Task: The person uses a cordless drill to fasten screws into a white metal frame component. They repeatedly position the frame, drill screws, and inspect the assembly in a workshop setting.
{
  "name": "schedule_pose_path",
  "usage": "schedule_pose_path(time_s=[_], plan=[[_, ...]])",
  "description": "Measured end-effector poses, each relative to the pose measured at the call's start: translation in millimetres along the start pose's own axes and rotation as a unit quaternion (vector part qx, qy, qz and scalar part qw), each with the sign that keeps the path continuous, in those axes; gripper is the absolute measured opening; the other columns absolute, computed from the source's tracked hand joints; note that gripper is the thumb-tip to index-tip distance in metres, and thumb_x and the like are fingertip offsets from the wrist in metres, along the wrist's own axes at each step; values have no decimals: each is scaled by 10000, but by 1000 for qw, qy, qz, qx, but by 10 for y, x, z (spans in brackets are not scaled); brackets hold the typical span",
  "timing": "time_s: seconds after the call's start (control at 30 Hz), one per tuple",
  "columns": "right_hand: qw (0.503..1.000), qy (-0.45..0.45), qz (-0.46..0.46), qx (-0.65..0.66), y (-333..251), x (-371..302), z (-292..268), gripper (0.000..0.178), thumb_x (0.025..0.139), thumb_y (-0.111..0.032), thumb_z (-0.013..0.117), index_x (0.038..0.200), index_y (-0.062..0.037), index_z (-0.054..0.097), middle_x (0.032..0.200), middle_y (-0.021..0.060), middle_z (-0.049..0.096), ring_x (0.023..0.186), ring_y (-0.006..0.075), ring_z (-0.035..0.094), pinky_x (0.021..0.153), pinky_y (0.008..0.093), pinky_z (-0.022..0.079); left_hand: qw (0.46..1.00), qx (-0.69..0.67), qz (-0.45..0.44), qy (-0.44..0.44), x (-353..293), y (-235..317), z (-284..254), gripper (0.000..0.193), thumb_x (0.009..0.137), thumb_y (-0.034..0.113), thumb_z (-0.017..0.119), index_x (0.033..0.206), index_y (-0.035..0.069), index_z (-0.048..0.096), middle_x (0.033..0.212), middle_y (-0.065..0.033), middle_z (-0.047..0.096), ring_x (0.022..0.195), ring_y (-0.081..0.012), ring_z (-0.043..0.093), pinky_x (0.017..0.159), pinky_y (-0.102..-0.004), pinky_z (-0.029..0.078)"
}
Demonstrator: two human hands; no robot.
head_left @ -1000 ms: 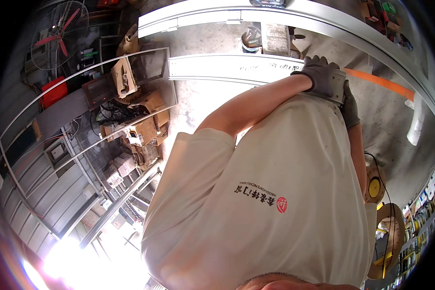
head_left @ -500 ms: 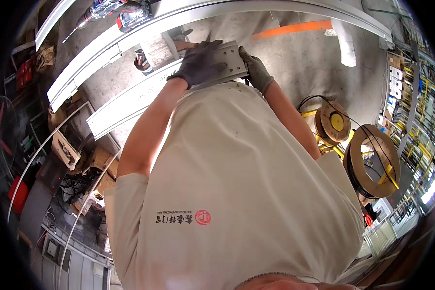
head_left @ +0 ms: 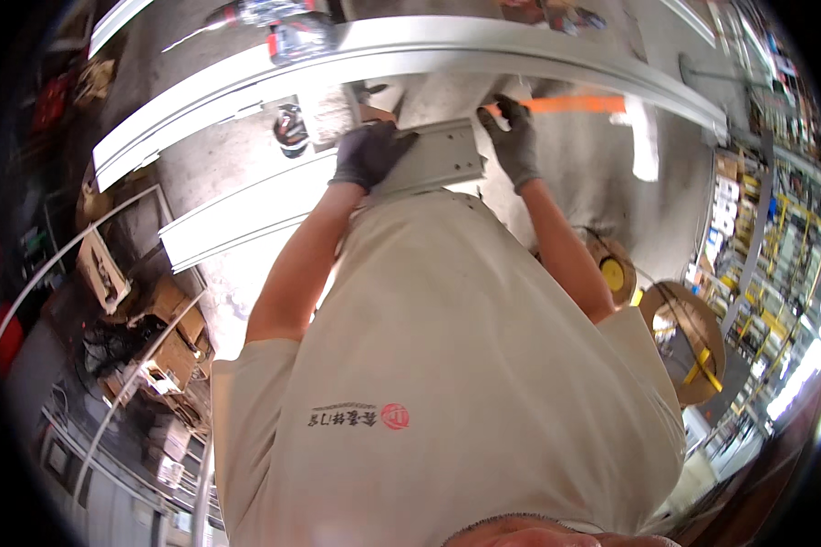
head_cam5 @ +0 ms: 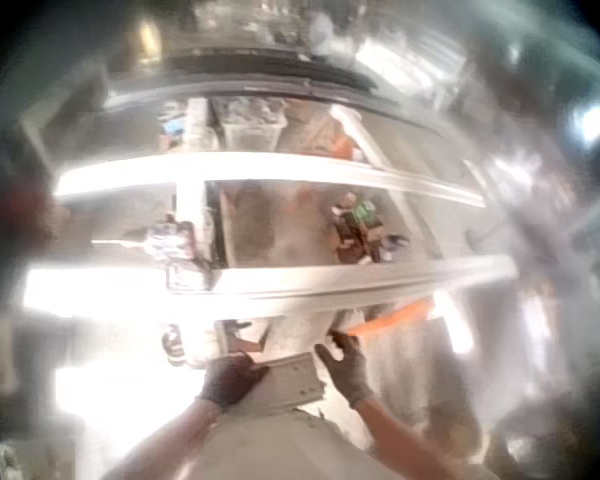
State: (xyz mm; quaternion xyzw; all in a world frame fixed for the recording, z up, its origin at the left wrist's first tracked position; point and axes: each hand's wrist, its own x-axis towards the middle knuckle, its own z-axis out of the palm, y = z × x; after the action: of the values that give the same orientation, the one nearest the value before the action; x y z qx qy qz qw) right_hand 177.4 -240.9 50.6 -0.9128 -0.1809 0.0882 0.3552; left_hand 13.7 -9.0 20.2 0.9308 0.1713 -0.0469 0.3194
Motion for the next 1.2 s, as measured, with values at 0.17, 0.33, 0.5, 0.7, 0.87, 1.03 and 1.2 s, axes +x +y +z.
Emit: schedule_pose_path(time_s=[0.17,0.33,0.5,0.7,0.87,1.03,1.2], plan=[[971,-42,-229,49,-1091,775,6,517,887,-310,833,1300,-45,669,1195,141,663,1087,284,672,949,398,551,999,-6,17,-35,43,42,-110,504,976,593,582,927,105,700,935,-172,747,894,-391,720,778,-503,554],[980,-81,-182,7,-1500,1133,186,655,850,-310,862,1383,-32,603,1307,169,640,1188,301,652,1013,425,525,1000,-12,20,-11,5,37,-128,501,979,544,598,881,68,719,827,-188,740,785,-387,731,722,-513,569],[951,-73,-299,-25,-1962,1269,327,553,890,-301,830,1332,-48,612,1200,147,677,1112,305,663,972,429,536,999,-41,33,-7,-34,-46,-83,540,991,582,555,908,76,723,831,-181,739,777,-385,728,714,-530,569],[918,-184,-308,169,-2066,1577,1153,735,836,-319,901,1421,-46,551,1360,131,655,1291,216,604,1088,402,492,998,-38,46,10,-3,-60,-25,485,964,545,615,920,75,727,850,-165,745,817,-364,732,739,-500,575],[914,-280,-176,238,-2521,1521,1362,489,859,-278,883,1231,-43,670,1046,29,771,936,114,694,876,332,564,997,-51,47,24,38,-139,-13,488,975,541,595,899,74,714,843,-182,731,820,-373,724,739,-510,568],[952,-104,-279,73,-2152,1353,1052,465,855,-206,850,1256,-45,677,1160,139,744,1029,233,714,933,356,554,999,-29,31,16,42,-87,-16,517,982,575,559,926,92,737,848,-175,744,830,-392,721,757,-533,573],[957,-47,-283,53,-1190,655,136,364,889,-61,764,1244,-41,690,1125,121,705,975,249,698,923,345,542,999,-38,17,-28,37,-19,-101,543,994,575,543,916,69,727,863,-197,741,847,-389,734,764,-517,574]])
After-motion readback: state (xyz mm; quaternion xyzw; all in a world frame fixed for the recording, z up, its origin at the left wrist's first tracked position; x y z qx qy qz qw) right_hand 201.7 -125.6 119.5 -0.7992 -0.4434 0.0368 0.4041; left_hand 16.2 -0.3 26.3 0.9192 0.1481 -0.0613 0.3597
